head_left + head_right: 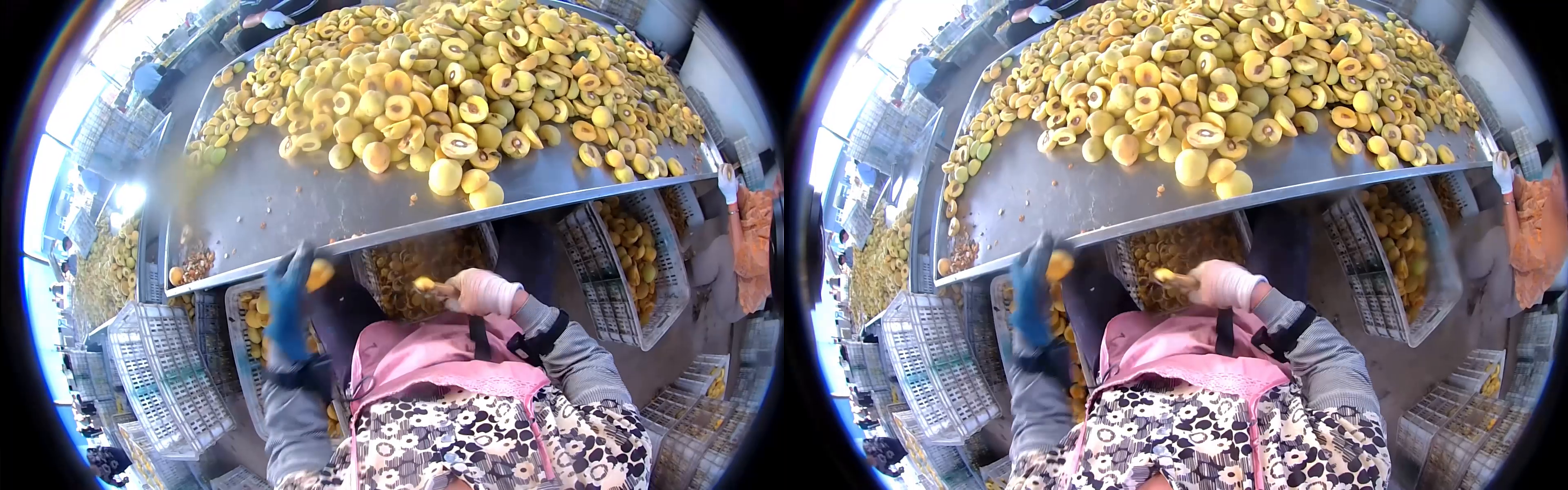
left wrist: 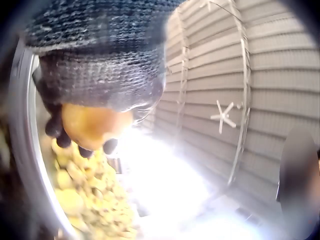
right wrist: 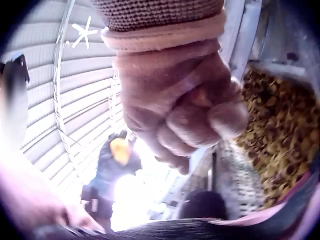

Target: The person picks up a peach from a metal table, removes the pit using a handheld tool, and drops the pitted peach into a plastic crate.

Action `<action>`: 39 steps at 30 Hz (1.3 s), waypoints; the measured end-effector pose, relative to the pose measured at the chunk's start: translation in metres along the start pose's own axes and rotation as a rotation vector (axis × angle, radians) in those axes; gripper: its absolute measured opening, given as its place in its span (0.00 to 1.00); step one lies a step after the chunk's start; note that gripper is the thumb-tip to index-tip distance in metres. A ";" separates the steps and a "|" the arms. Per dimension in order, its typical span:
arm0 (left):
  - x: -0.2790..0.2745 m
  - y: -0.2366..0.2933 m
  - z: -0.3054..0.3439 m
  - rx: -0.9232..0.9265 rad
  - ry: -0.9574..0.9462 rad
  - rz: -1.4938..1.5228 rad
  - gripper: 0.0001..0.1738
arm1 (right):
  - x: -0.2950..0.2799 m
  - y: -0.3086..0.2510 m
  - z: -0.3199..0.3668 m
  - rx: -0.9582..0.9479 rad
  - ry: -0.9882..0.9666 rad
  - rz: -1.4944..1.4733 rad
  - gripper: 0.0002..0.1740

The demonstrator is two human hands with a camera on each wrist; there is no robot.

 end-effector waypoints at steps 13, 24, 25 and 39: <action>0.196 -0.067 -0.079 0.857 -0.390 -1.477 0.36 | -0.035 0.063 0.009 0.117 0.518 0.217 0.16; 0.137 -0.037 -0.066 0.278 -0.429 -0.563 0.27 | -0.104 0.011 0.063 -0.183 0.956 -0.303 0.22; 0.138 -0.026 -0.044 0.277 -0.417 -0.552 0.27 | -0.104 0.000 0.066 -0.184 0.942 -0.254 0.25; 0.145 -0.037 0.018 0.038 -0.576 0.102 0.33 | -0.087 -0.033 0.068 -0.119 0.990 0.156 0.28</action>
Point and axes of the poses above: each hand's wrist, its own z-axis away from the middle knuckle, its own x-axis out of the palm, y = z × x, the point moved 8 cm from there along -z, towards the middle knuckle, and after that the axes turned 3 degrees about y, right-handed, at the moved point
